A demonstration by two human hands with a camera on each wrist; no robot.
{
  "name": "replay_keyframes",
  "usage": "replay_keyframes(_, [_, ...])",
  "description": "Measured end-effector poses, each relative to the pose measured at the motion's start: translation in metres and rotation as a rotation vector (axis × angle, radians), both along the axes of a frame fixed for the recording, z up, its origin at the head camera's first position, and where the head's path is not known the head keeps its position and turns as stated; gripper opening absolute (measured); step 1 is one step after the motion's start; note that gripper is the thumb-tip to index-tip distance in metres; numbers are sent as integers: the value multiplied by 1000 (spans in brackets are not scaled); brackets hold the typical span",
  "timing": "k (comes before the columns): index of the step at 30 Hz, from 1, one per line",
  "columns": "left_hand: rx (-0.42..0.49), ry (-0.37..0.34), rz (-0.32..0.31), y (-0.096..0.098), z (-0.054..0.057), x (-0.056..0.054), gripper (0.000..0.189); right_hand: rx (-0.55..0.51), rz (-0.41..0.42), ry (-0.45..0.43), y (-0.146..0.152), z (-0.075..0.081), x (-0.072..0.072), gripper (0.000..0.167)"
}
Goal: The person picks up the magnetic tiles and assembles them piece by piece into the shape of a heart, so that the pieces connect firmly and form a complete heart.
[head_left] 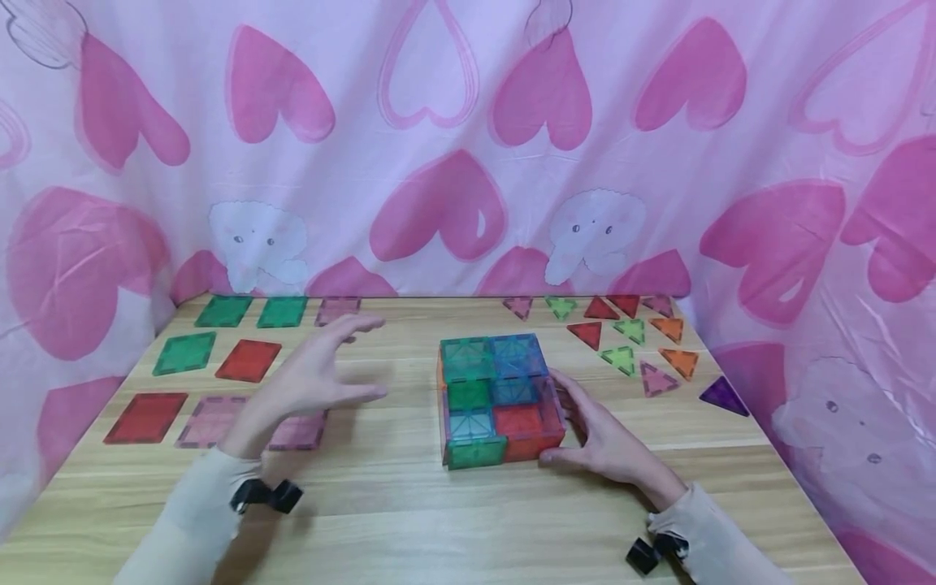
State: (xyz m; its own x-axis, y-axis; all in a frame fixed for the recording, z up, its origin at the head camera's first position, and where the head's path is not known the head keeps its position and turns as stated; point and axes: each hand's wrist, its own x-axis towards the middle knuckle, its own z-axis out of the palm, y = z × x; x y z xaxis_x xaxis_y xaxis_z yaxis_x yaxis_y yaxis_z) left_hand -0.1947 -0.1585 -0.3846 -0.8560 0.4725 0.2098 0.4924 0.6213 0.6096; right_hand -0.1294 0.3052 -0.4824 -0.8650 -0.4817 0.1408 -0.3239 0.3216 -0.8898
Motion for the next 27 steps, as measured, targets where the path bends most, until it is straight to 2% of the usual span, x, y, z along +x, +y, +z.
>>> replay_keyframes(5, [-59,-30,28,-42,-14,23,102,10,-13,-12,2,1,0,119])
replay_keyframes(10, [-62,-97,41,-68,-33,38,104,14,-20,-14,3,3,0,121])
replay_keyframes(16, [-154,-70,29,-86,-49,41,96,-2,-7,-18,2,0,0,119])
replay_keyframes(22, [-211,-18,12,-93,-52,43,79,-1,-10,-20,2,-3,0,118])
replay_keyframes(27, [-213,1,51,-91,-54,44,75,1,-13,-33,1,-1,-1,119])
